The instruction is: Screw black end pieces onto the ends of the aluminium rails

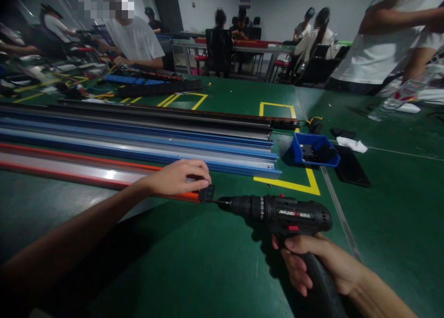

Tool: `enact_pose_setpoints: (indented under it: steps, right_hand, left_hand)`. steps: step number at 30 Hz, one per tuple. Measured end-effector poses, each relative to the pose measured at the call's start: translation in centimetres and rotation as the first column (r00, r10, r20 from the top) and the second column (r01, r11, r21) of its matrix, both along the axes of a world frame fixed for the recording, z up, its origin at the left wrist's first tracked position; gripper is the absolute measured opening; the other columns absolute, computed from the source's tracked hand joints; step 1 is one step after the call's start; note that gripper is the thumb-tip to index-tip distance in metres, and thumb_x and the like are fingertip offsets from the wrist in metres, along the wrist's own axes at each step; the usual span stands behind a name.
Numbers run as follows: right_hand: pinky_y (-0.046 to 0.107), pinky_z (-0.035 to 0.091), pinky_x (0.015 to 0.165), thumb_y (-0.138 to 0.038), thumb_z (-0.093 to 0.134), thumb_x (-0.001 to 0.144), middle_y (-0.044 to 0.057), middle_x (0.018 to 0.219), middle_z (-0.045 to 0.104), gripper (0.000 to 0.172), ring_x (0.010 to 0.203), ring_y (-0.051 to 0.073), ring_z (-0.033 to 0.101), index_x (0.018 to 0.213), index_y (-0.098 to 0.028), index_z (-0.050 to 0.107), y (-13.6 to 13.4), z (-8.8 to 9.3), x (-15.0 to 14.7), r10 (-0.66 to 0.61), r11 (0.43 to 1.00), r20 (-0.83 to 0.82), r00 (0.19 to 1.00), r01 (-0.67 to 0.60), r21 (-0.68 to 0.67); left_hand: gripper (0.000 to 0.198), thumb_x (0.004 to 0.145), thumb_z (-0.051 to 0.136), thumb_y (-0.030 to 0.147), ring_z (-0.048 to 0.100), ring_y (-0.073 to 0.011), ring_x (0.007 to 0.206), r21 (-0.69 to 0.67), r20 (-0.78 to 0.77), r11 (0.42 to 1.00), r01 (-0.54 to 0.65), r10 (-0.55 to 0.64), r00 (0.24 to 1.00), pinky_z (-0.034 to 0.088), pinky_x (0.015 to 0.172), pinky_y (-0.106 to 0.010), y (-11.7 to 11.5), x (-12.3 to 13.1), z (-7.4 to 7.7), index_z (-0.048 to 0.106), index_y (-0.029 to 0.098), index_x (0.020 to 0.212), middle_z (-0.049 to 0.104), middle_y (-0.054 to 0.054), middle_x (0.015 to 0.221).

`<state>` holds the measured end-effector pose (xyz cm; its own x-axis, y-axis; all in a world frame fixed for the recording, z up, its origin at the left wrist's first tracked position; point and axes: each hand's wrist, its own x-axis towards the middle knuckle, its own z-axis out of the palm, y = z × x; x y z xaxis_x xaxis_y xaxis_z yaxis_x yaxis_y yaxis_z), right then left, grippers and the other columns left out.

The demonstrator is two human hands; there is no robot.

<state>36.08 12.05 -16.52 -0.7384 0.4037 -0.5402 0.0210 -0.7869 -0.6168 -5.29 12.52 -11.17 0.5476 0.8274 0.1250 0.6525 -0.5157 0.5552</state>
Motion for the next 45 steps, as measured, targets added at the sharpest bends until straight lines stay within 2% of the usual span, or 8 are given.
enact_pose_setpoints:
  steps: [11, 24, 32, 36, 39, 45]
  right_hand:
    - [0.028, 0.052, 0.045, -0.041, 0.073, 0.083, -0.004, 0.052, 0.051, 0.028, 0.041, 0.012, 0.049, 0.095, -0.016, 0.071, -0.3, 0.2, -0.3, 0.008, 1.000, 0.017, 1.000, -0.008, 0.002]
    - [0.027, 0.050, 0.046, -0.038, 0.072, 0.085, -0.003, 0.055, 0.054, 0.025, 0.042, 0.011, 0.049, 0.095, -0.015, 0.070, -0.3, 0.6, -0.3, -0.005, 1.000, 0.028, 1.000, 0.005, 0.004]
    - [0.028, 0.051, 0.045, -0.038, 0.070, 0.086, -0.003, 0.057, 0.053, 0.028, 0.041, 0.010, 0.046, 0.102, -0.015, 0.071, -0.2, 0.7, -0.5, 0.024, 0.999, -0.001, 1.000, -0.024, 0.028]
    - [0.028, 0.051, 0.046, -0.037, 0.071, 0.087, -0.005, 0.056, 0.051, 0.030, 0.041, 0.011, 0.049, 0.108, -0.016, 0.071, -0.1, 0.4, -0.4, 0.041, 0.999, -0.023, 0.999, -0.041, 0.034]
    - [0.028, 0.053, 0.047, -0.038, 0.072, 0.088, -0.005, 0.055, 0.050, 0.032, 0.041, 0.011, 0.050, 0.111, -0.016, 0.073, -0.1, 0.4, -0.3, 0.041, 0.999, -0.031, 0.999, -0.041, 0.018]
    - [0.023, 0.051, 0.044, -0.047, 0.077, 0.084, -0.007, 0.054, 0.047, 0.046, 0.040, 0.007, 0.044, 0.117, -0.014, 0.075, -0.1, 1.0, -0.9, 0.045, 0.999, -0.044, 0.998, -0.045, 0.011]
  left_hand:
    - [0.025, 0.100, 0.055, 0.036, 0.064, -0.0170, 0.098, -0.008, 0.000, 1.000, -0.002, 0.002, 1.000, 0.046, 0.088, -0.029, 0.0, -0.1, -0.1, 0.076, 0.022, 0.104, 0.070, -0.005, 0.106]
    - [0.025, 0.100, 0.055, 0.036, 0.064, -0.0170, 0.098, -0.002, -0.011, 1.000, -0.005, 0.005, 1.000, 0.046, 0.087, -0.029, 0.1, -0.1, -0.1, 0.076, 0.022, 0.104, 0.070, -0.004, 0.106]
    - [0.026, 0.100, 0.054, 0.037, 0.064, -0.0171, 0.098, -0.002, -0.009, 1.000, -0.004, 0.004, 1.000, 0.046, 0.087, -0.029, 0.1, -0.1, -0.3, 0.076, 0.023, 0.105, 0.070, -0.005, 0.107]
    - [0.028, 0.101, 0.053, 0.039, 0.064, -0.0176, 0.098, 0.000, -0.001, 1.000, -0.004, 0.004, 1.000, 0.046, 0.087, -0.029, 0.0, -0.2, -0.2, 0.075, 0.023, 0.106, 0.070, -0.005, 0.108]
    - [0.028, 0.100, 0.053, 0.038, 0.064, -0.0176, 0.098, 0.000, -0.002, 1.000, -0.010, 0.010, 1.000, 0.046, 0.087, -0.030, -0.1, -0.1, 0.0, 0.075, 0.023, 0.104, 0.070, -0.005, 0.107]
    - [0.026, 0.100, 0.053, 0.036, 0.064, -0.0170, 0.096, 0.028, -0.008, 1.000, -0.012, 0.012, 1.000, 0.046, 0.086, -0.030, -0.1, 0.0, 0.1, 0.075, 0.022, 0.102, 0.070, -0.004, 0.104]
